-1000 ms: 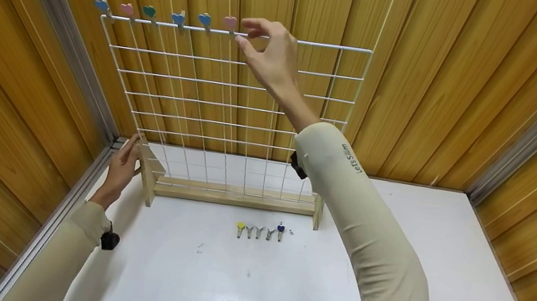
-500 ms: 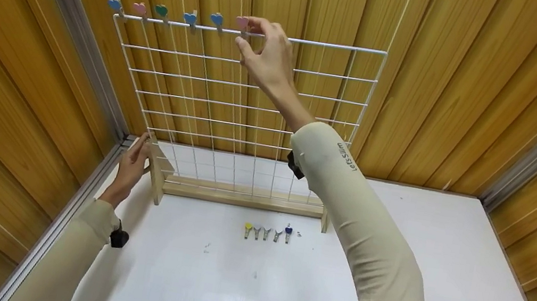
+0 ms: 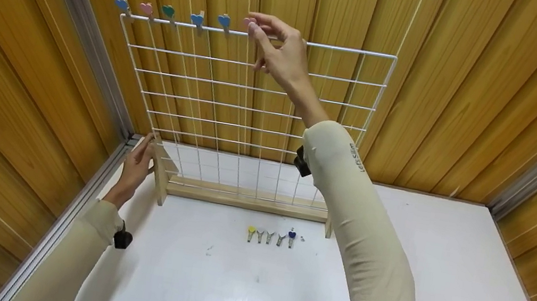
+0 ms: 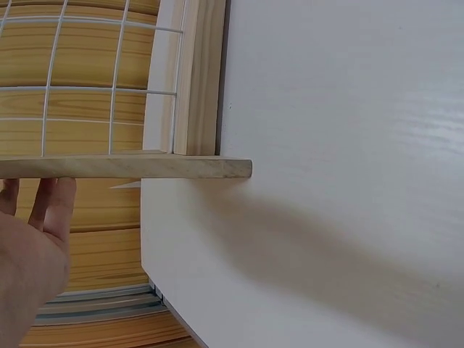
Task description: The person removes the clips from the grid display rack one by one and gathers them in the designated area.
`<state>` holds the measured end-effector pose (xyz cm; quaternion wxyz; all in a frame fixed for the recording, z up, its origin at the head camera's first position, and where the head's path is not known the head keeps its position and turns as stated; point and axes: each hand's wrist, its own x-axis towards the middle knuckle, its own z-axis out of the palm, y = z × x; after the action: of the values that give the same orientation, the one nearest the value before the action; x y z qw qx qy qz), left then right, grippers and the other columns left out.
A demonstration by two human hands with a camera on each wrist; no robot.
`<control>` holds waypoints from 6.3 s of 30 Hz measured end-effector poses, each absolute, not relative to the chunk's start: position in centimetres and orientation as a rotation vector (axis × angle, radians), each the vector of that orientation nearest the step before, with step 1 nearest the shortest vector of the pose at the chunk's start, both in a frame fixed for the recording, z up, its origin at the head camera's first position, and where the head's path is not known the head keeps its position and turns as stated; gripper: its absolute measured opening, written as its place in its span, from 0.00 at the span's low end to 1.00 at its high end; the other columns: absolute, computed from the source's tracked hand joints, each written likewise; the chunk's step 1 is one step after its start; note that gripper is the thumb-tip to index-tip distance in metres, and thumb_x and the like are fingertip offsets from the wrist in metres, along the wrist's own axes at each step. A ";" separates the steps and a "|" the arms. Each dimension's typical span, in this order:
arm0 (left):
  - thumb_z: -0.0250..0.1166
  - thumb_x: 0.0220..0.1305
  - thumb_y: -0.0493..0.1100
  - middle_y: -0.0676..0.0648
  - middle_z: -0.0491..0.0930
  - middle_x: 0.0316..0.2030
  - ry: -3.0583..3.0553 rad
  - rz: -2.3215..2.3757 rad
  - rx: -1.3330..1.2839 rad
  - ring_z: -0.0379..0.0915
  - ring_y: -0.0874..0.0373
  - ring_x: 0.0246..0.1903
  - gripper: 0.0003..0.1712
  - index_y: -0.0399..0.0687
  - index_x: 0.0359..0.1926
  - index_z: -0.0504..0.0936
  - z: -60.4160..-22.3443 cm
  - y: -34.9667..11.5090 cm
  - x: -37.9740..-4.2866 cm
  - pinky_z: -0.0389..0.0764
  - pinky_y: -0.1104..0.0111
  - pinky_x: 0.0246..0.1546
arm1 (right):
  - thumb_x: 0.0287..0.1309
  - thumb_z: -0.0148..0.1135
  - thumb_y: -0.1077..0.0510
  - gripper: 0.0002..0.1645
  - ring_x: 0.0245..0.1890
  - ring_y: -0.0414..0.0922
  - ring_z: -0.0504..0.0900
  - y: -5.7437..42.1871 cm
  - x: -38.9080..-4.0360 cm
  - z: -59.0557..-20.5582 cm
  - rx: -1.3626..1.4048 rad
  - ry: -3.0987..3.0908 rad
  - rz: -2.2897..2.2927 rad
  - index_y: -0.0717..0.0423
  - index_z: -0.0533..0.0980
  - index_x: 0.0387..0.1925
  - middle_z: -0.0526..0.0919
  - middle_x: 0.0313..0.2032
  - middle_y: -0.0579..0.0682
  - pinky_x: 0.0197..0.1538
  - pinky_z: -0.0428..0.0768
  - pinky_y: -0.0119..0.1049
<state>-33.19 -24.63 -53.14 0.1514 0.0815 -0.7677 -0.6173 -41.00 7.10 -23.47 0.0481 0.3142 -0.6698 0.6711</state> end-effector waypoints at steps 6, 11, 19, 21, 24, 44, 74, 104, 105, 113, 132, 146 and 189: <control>0.44 0.83 0.55 0.46 0.55 0.80 -2.202 -1.769 0.248 0.51 0.44 0.79 0.31 0.58 0.81 0.55 -53.1 -24.8 -33.2 0.58 0.50 0.78 | 0.67 0.66 0.62 0.13 0.12 0.38 0.77 6.7 -40.7 -23.3 0.904 -1.958 2.142 0.60 0.85 0.51 0.90 0.41 0.46 0.16 0.72 0.23; 0.44 0.83 0.55 0.47 0.56 0.80 -2.204 -1.772 0.271 0.53 0.45 0.79 0.31 0.58 0.81 0.55 -53.3 -25.1 -33.0 0.60 0.49 0.78 | 0.67 0.65 0.62 0.14 0.13 0.38 0.82 5.9 -40.6 -23.5 0.849 -1.905 2.204 0.64 0.84 0.52 0.92 0.39 0.46 0.19 0.78 0.24; 0.44 0.84 0.53 0.46 0.56 0.80 -2.192 -1.779 0.234 0.52 0.45 0.79 0.30 0.57 0.81 0.56 -53.2 -24.5 -33.4 0.58 0.49 0.78 | 0.66 0.66 0.64 0.13 0.11 0.38 0.79 5.9 -40.8 -23.8 0.738 -1.799 2.281 0.64 0.86 0.49 0.92 0.35 0.47 0.17 0.73 0.24; 0.45 0.83 0.53 0.45 0.57 0.79 -2.185 -1.779 0.229 0.53 0.45 0.79 0.30 0.56 0.80 0.57 -53.3 -24.4 -33.4 0.59 0.49 0.78 | 0.65 0.66 0.64 0.11 0.11 0.39 0.79 5.9 -40.7 -23.8 0.711 -1.790 2.288 0.62 0.87 0.47 0.92 0.35 0.48 0.17 0.72 0.24; 0.44 0.84 0.52 0.46 0.56 0.80 -2.185 -1.778 0.205 0.52 0.45 0.79 0.30 0.56 0.81 0.56 -53.3 -24.4 -33.3 0.58 0.50 0.79 | 0.65 0.66 0.63 0.11 0.12 0.39 0.80 5.8 -40.7 -23.8 0.688 -1.780 2.295 0.62 0.88 0.45 0.92 0.35 0.50 0.17 0.71 0.24; 0.45 0.84 0.52 0.46 0.58 0.79 -2.172 -1.787 0.233 0.57 0.46 0.77 0.29 0.56 0.80 0.58 -53.8 -23.0 -34.9 0.61 0.50 0.77 | 0.63 0.68 0.59 0.12 0.19 0.38 0.84 7.0 -41.6 -23.7 0.547 -1.824 2.330 0.57 0.88 0.46 0.92 0.35 0.46 0.20 0.72 0.24; 0.43 0.84 0.55 0.47 0.58 0.79 -2.220 -1.707 0.263 0.58 0.44 0.76 0.30 0.57 0.81 0.57 -53.7 -22.3 -34.4 0.63 0.47 0.76 | 0.68 0.65 0.55 0.14 0.26 0.38 0.81 9.4 -40.2 -24.0 0.497 -1.757 2.437 0.52 0.85 0.53 0.89 0.45 0.47 0.26 0.73 0.26; 0.42 0.84 0.53 0.47 0.56 0.80 -2.218 -1.733 0.225 0.52 0.45 0.79 0.30 0.56 0.81 0.56 -53.9 -22.6 -34.7 0.58 0.49 0.79 | 0.69 0.64 0.64 0.11 0.33 0.36 0.87 20.3 -36.8 -33.7 0.718 -2.240 2.010 0.56 0.86 0.49 0.91 0.38 0.41 0.37 0.83 0.25; 0.42 0.84 0.54 0.47 0.56 0.80 -2.219 -1.735 0.235 0.52 0.45 0.79 0.30 0.57 0.81 0.56 -53.9 -22.6 -34.6 0.58 0.50 0.79 | 0.69 0.63 0.64 0.12 0.33 0.36 0.87 20.6 -36.7 -34.0 0.731 -2.278 1.981 0.59 0.85 0.51 0.91 0.38 0.40 0.37 0.83 0.25; 0.43 0.84 0.52 0.45 0.57 0.79 -2.208 -1.723 0.211 0.55 0.44 0.78 0.30 0.53 0.80 0.56 -53.8 -23.1 -34.4 0.60 0.49 0.77 | 0.67 0.67 0.59 0.22 0.37 0.36 0.89 22.2 -36.5 -36.0 0.722 -2.542 1.828 0.70 0.79 0.57 0.91 0.39 0.38 0.47 0.87 0.30; 0.43 0.84 0.52 0.47 0.58 0.79 -2.202 -1.719 0.220 0.56 0.46 0.78 0.29 0.56 0.80 0.57 -53.6 -22.7 -34.7 0.60 0.49 0.78 | 0.69 0.66 0.57 0.24 0.35 0.37 0.90 24.6 -36.7 -42.4 0.568 -2.880 1.759 0.73 0.77 0.56 0.91 0.40 0.49 0.42 0.88 0.31; 0.43 0.84 0.51 0.42 0.58 0.79 -2.169 -1.696 0.244 0.57 0.41 0.76 0.30 0.52 0.80 0.57 -54.7 -23.3 -34.2 0.62 0.46 0.76 | 0.69 0.64 0.61 0.21 0.32 0.40 0.89 25.4 -37.5 -49.2 0.613 -3.008 1.732 0.75 0.76 0.54 0.90 0.38 0.57 0.38 0.89 0.34; 0.43 0.84 0.53 0.47 0.56 0.80 -2.192 -1.714 0.219 0.53 0.45 0.78 0.31 0.54 0.81 0.55 -53.4 -23.5 -34.7 0.59 0.49 0.78 | 0.68 0.62 0.67 0.19 0.25 0.38 0.88 25.9 -36.0 -59.2 0.301 -2.958 1.884 0.82 0.76 0.52 0.89 0.32 0.56 0.31 0.87 0.31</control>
<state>-34.71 -23.47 -53.43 0.1743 0.0772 -0.7734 -0.6046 -35.96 25.89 -59.22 -0.1878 0.0841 -0.8254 0.5257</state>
